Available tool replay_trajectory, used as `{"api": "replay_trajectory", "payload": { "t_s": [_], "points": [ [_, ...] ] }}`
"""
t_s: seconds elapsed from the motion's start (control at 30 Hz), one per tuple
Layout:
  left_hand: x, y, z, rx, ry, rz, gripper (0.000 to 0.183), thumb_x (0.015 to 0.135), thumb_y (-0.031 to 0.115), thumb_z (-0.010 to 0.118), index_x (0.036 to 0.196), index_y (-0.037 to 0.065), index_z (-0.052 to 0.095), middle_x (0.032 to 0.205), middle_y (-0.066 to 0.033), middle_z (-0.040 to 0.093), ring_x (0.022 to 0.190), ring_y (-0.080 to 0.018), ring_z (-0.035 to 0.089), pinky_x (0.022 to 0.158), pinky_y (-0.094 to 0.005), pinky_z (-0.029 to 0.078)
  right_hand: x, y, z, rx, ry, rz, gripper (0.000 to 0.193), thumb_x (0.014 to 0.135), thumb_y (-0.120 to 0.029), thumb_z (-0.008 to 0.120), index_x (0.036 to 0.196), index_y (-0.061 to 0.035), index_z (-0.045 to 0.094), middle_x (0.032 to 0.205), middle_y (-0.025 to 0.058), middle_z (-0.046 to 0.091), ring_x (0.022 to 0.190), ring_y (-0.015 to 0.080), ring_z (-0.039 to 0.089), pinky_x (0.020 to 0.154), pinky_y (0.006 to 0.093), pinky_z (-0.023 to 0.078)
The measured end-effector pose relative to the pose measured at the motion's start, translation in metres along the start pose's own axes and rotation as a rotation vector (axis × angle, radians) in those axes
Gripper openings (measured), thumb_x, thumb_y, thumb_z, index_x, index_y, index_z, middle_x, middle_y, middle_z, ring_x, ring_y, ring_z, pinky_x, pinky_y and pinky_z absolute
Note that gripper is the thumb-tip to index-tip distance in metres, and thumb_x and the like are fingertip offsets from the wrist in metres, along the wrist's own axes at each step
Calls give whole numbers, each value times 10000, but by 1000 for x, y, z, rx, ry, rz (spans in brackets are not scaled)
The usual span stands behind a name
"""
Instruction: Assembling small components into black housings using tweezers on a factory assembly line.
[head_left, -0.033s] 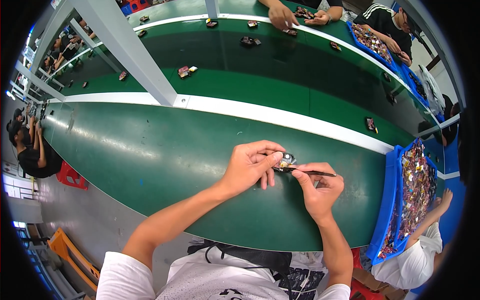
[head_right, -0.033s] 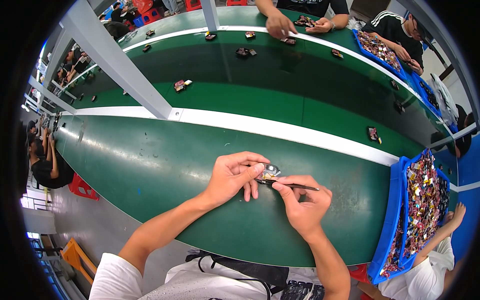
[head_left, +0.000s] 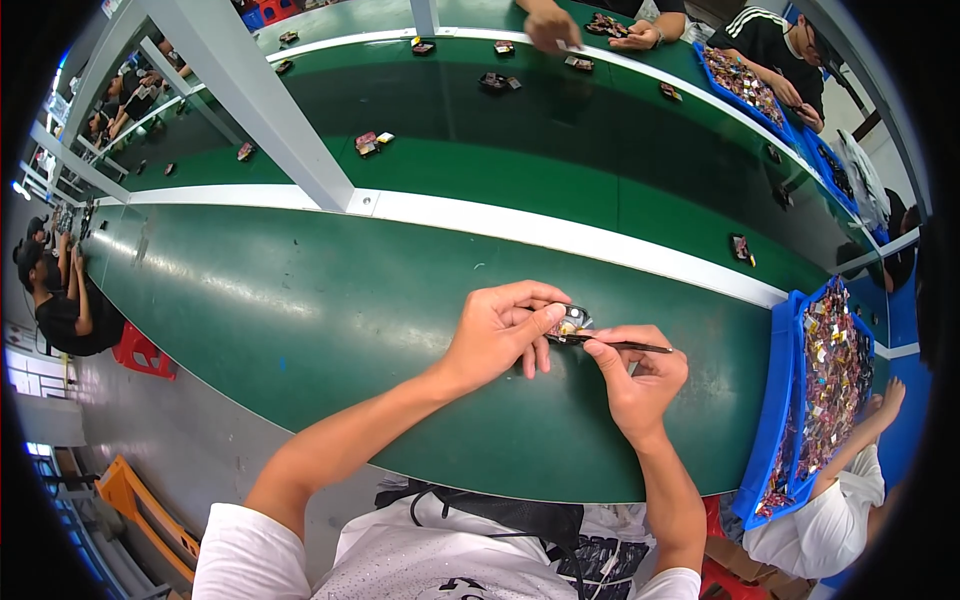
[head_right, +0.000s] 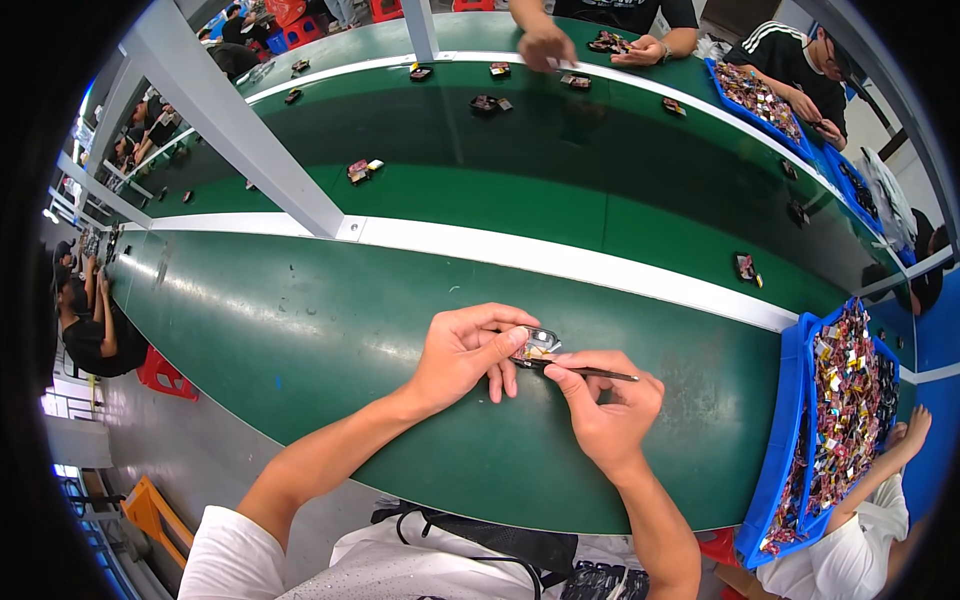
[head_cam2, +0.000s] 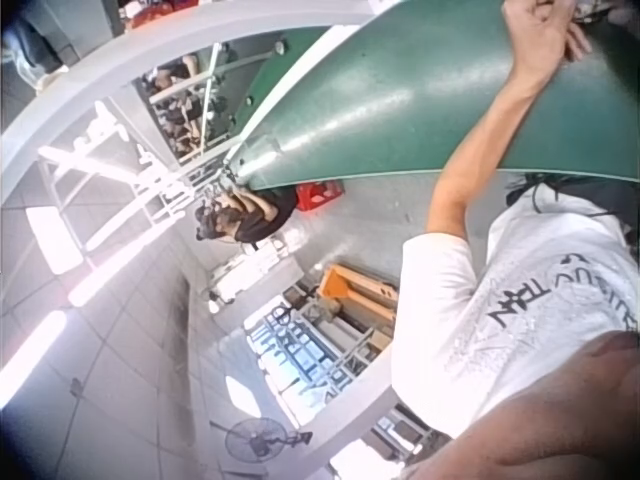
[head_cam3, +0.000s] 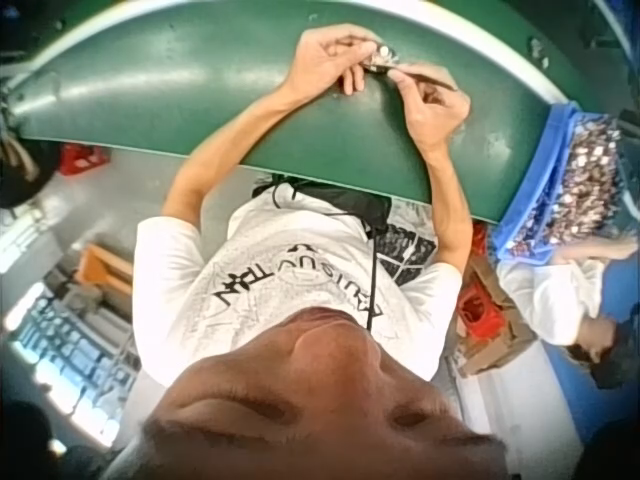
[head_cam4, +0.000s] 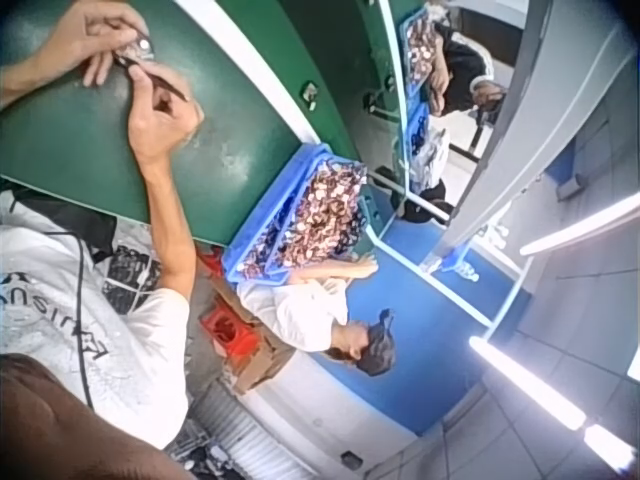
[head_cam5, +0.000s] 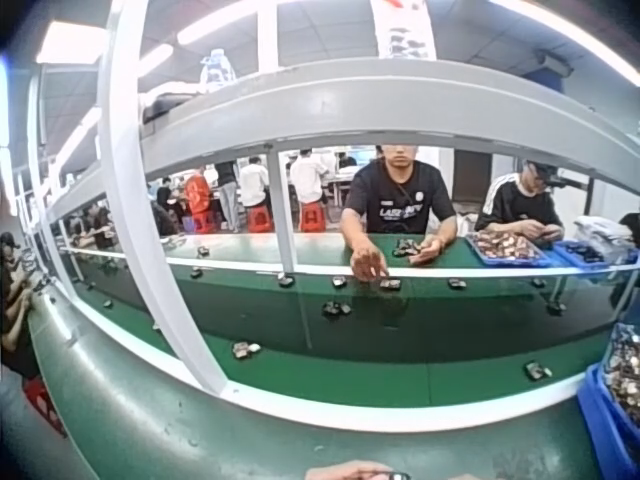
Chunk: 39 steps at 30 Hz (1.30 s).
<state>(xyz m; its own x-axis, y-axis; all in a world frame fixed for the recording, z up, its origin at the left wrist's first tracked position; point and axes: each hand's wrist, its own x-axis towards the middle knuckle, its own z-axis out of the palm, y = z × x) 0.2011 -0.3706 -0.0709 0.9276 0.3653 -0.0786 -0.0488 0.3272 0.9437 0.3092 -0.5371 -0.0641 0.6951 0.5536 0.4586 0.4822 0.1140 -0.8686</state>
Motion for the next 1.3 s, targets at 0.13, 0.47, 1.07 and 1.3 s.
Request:
{"api": "replay_trajectory", "payload": {
  "t_s": [0.13,0.47,1.07,1.3],
  "points": [
    [0,-3,0,-19,2,27,240,1017,71,609,1183,-100,633,929,-161,709,570,-161,676,450,-246,529,2,-4,1,-4,3,-1,96,808,7,829,867,-7,755,819,38,765,496,14,485,454,186,337],
    [0,-1,-1,-33,5,46,228,1012,48,608,1181,-104,629,919,-161,705,579,-167,680,454,-254,533,3,-4,0,-78,-6,-80,99,804,2,829,868,-21,756,739,23,742,440,19,446,438,198,311],
    [0,-3,-1,-16,26,82,215,1006,45,616,1164,-99,639,875,-145,701,571,-149,665,454,-247,522,3,-5,0,-73,12,-36,121,800,8,830,885,-7,746,760,44,738,449,16,446,441,200,314],
    [1,-4,-1,-22,32,77,212,1003,40,618,1164,-96,640,874,-146,705,566,-149,663,452,-249,522,5,-2,1,-112,-47,-171,144,780,4,832,887,-27,740,837,69,773,427,39,456,431,202,330]
  ]
}}
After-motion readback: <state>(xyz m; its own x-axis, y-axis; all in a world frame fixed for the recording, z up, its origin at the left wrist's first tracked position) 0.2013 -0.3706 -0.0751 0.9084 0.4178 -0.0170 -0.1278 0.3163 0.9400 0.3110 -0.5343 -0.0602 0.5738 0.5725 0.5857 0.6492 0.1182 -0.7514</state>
